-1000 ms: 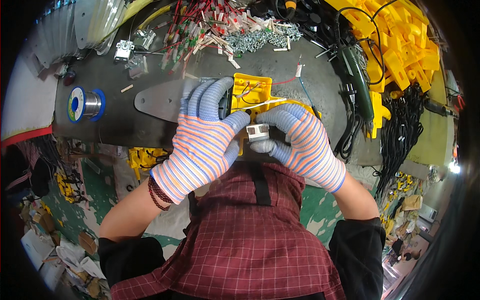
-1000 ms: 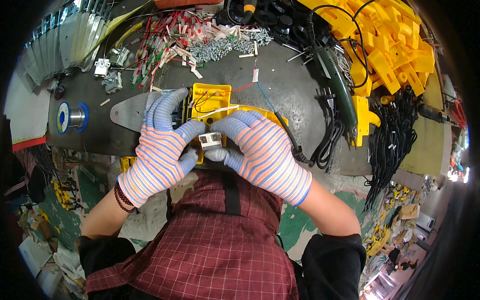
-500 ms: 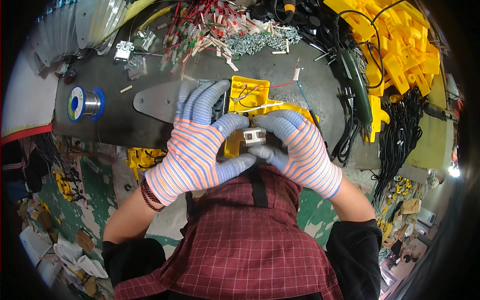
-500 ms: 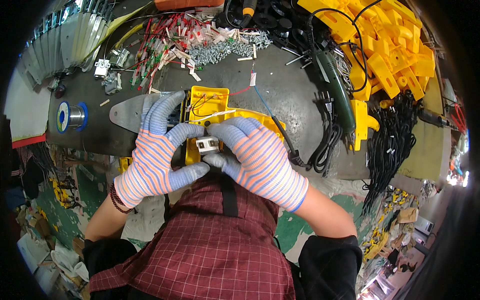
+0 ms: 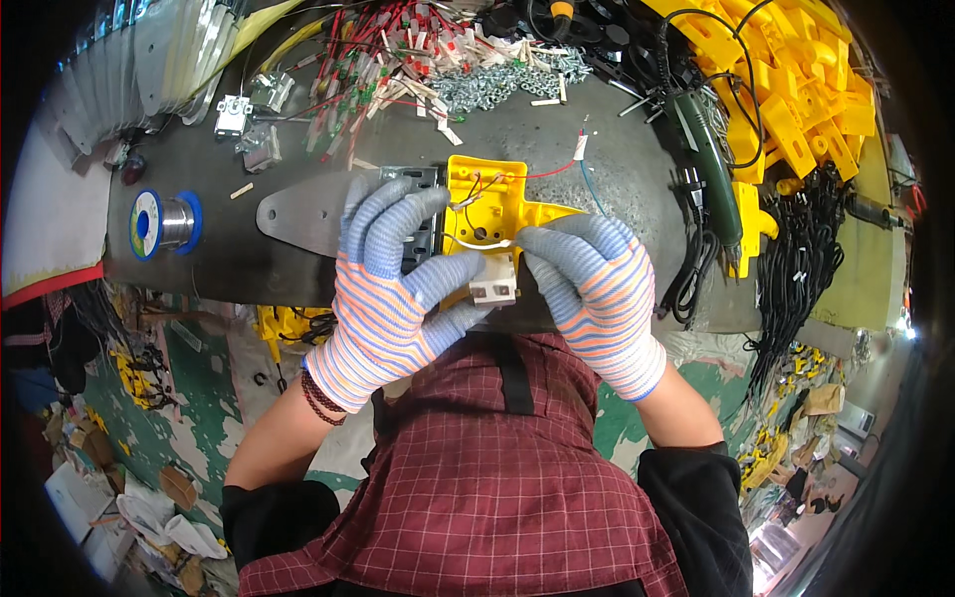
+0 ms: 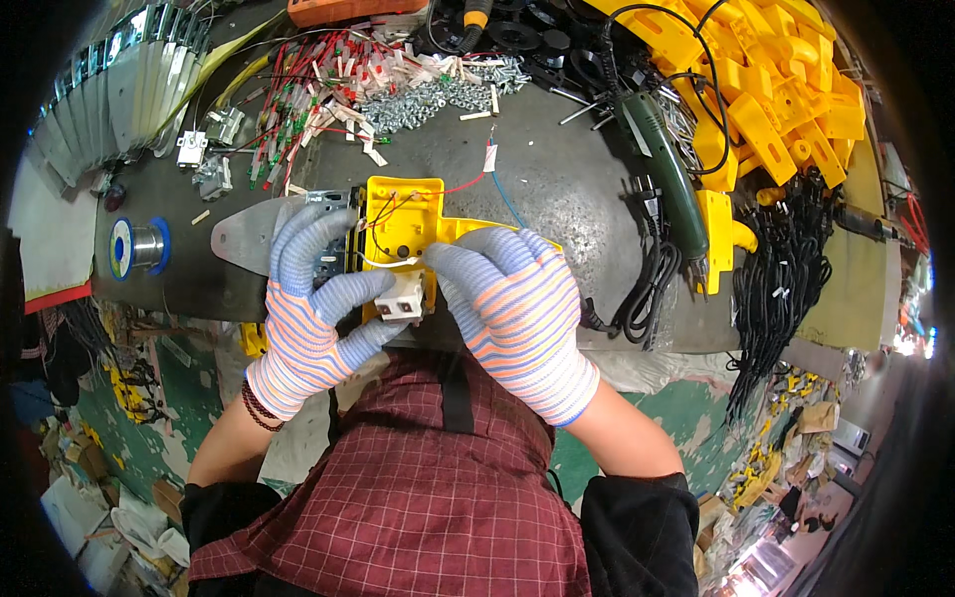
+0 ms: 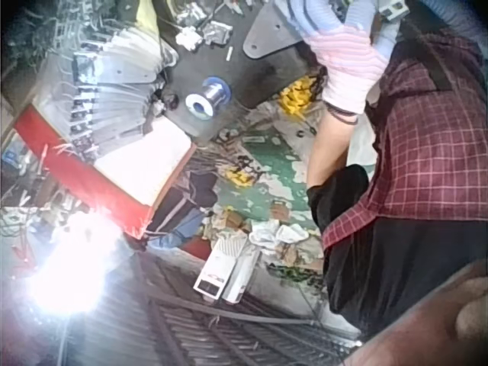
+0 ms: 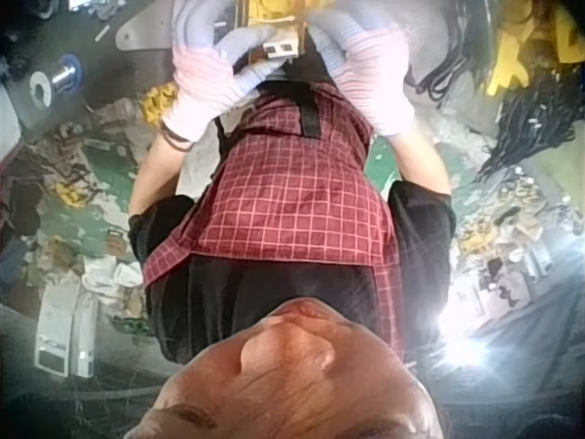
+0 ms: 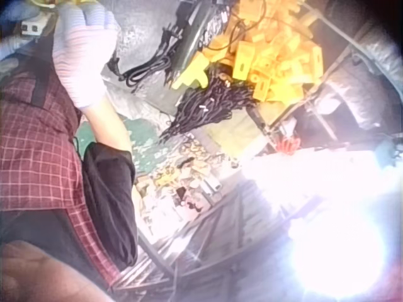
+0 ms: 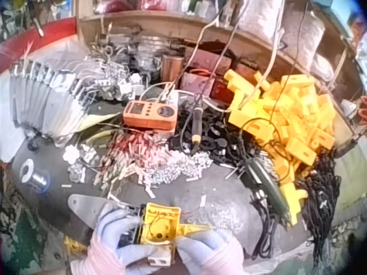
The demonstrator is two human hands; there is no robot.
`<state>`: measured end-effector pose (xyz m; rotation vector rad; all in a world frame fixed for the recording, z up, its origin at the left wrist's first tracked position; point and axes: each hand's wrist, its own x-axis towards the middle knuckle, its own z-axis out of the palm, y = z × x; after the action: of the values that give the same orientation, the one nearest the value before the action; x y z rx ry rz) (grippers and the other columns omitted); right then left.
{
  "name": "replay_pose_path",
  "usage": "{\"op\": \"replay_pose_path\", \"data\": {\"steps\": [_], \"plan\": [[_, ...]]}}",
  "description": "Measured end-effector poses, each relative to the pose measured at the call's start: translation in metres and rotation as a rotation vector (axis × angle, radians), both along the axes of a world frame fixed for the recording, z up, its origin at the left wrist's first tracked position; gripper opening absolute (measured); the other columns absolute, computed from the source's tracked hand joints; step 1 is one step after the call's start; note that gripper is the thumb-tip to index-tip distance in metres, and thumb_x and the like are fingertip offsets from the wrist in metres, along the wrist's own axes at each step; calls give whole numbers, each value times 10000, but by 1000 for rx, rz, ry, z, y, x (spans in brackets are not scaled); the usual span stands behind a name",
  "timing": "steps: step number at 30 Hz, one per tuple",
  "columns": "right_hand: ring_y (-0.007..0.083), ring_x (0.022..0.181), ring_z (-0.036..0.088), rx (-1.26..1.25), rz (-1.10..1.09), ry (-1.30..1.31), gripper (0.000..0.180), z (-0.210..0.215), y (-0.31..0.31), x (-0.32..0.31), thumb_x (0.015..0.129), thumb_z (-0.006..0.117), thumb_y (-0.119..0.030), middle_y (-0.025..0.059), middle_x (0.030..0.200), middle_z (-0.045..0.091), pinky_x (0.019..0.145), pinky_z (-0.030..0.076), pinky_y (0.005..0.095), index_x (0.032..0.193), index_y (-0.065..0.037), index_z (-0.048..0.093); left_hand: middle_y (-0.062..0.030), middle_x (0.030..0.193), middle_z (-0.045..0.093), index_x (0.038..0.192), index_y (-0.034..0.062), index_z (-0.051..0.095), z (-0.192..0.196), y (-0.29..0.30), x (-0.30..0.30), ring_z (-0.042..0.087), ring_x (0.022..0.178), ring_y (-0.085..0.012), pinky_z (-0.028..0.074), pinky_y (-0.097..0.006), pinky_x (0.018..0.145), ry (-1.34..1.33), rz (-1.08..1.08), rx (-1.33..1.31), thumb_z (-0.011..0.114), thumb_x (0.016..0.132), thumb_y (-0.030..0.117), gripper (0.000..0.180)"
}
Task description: Assemble internal components and wiring of a yellow handheld electronic tool using a screwdriver and soldering iron.
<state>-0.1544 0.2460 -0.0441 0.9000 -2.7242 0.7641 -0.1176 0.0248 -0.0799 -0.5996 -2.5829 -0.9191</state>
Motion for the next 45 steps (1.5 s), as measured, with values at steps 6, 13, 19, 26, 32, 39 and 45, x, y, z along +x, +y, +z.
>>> {"op": "replay_pose_path", "data": {"steps": [6, 13, 19, 26, 32, 39, 45], "plan": [[312, 840, 607, 168, 42, -82, 207, 9, -7, -2, 724, 669, -125, 93, 890, 621, 726, 503, 416, 930, -107, 687, -131, 1271, 497, 997, 194, 663, -7, -3, 4, 433, 1242, -408, 372, -554, 1037, 64, -24, -48, 798, 723, 387, 361], [319, 835, 604, 133, 20, -108, 222, 13, -7, 0, 717, 672, -112, 108, 926, 620, 739, 501, 422, 937, -89, 680, -137, 1285, 491, 1063, 177, 678, 6, 4, 1, 429, 1250, -393, 361, -526, 1057, -53, 44, -8, 777, 739, 410, 411], [323, 872, 613, 88, 8, -96, 260, 10, -5, 1, 720, 668, -101, 109, 977, 630, 770, 509, 419, 978, -78, 682, -152, 1338, 476, 1077, 174, 701, 9, 8, 1, 407, 1276, -397, 326, -523, 1086, -70, 72, -140, 744, 760, 435, 413], [319, 879, 628, -38, 61, -18, 282, 3, -1, 0, 723, 684, -73, 109, 1003, 642, 775, 518, 412, 1004, -76, 683, -155, 1345, 476, 1121, 177, 664, 4, 4, 0, 417, 1276, -401, 337, -527, 1077, -37, 38, -108, 753, 754, 446, 464], [318, 852, 642, -92, 77, 15, 282, 11, 3, 0, 723, 697, -51, 112, 995, 653, 754, 518, 404, 1003, -79, 691, -146, 1308, 503, 1100, 135, 625, 5, 1, 2, 461, 1231, -397, 358, -533, 1054, 37, 13, 42, 744, 776, 462, 475], [290, 851, 628, -115, 158, 155, 310, 34, -13, -20, 720, 727, -89, 91, 1003, 648, 728, 506, 385, 1028, -109, 693, -111, 1083, 667, 1099, 108, 640, 11, 2, -17, 580, 1114, -363, 386, -503, 1006, 74, 134, 269, 745, 805, 267, 351], [236, 823, 601, 166, 234, 391, 232, 36, -27, -46, 716, 670, -192, 28, 985, 649, 698, 474, 373, 945, -177, 706, -68, 951, 697, 940, 114, 687, 2, 9, -32, 637, 938, -300, 423, -466, 884, 90, 176, 266, 758, 726, 103, 226]]}}
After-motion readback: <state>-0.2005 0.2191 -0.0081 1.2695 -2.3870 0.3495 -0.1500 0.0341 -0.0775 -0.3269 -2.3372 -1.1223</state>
